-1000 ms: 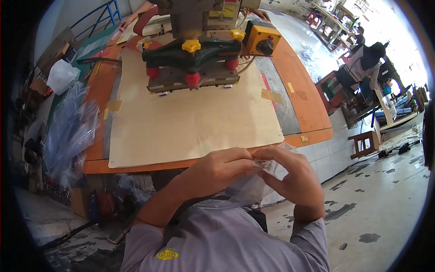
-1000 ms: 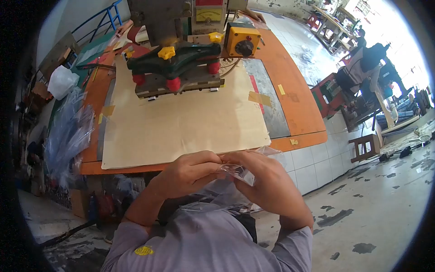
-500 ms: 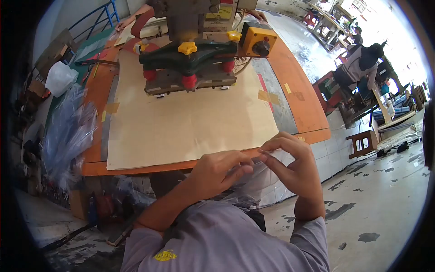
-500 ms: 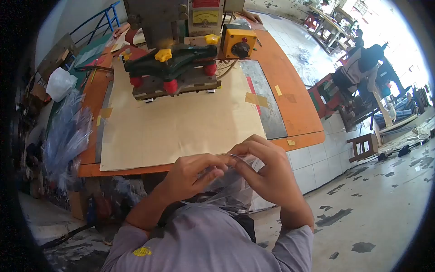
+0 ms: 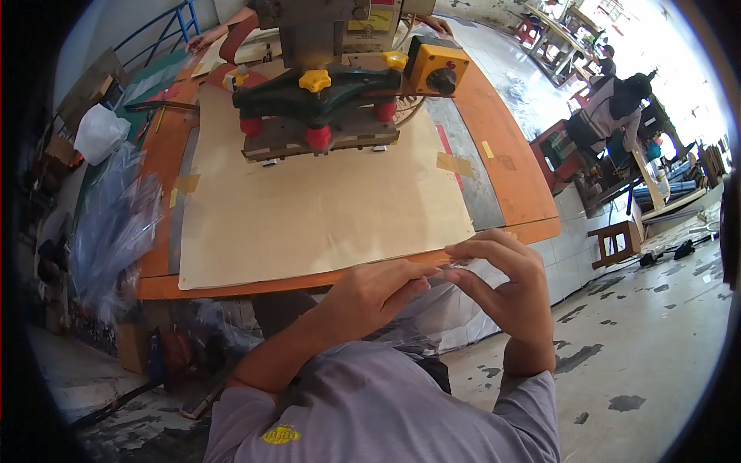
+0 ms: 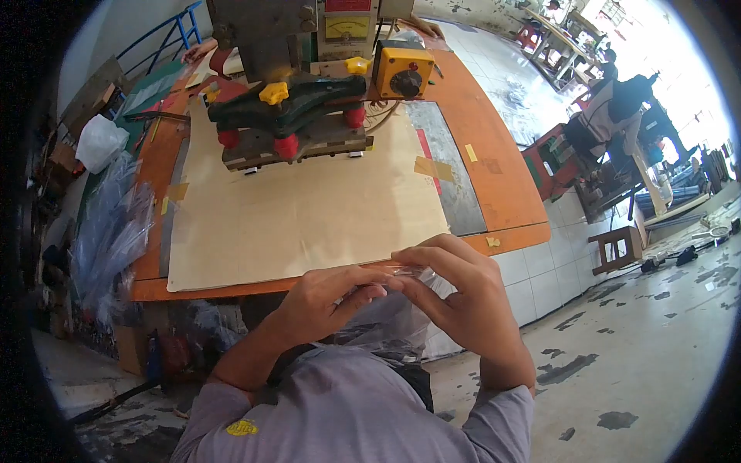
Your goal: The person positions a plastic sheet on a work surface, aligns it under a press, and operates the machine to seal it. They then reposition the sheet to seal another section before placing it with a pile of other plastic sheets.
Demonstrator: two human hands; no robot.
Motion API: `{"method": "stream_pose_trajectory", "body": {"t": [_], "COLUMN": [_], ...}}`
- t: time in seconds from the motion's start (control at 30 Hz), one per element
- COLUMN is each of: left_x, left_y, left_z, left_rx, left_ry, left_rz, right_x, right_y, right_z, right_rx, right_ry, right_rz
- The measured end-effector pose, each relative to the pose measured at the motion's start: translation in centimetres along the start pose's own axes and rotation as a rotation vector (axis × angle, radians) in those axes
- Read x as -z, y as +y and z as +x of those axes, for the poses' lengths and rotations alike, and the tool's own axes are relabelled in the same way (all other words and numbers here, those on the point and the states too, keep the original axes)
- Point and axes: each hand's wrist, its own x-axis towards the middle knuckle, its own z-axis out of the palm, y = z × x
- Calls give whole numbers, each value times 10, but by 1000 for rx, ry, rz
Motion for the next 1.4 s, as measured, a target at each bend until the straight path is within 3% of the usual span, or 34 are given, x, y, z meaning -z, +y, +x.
{"method": "stream_pose_trajectory", "body": {"t": [0.97, 1.07, 1.17, 1.27, 1.4], "left_x": [-2, 1, 22, 49, 78], "left_y": [4, 7, 15, -3, -12], "left_z": [0, -5, -14, -27, -32], "left_rx": [-167, -7, 371, 383, 408], "left_ry": [70, 25, -78, -96, 38], "left_rz": [123, 62, 4, 64, -17], "right_x": [-4, -5, 7, 31, 41], "right_y": [12, 14, 27, 44, 63], "right_z": [0, 0, -3, 0, 12], "right_rx": [15, -9, -80, -41, -104], "right_ry": [53, 114, 321, 524, 575], "right_rz": [181, 206, 274, 266, 296]}}
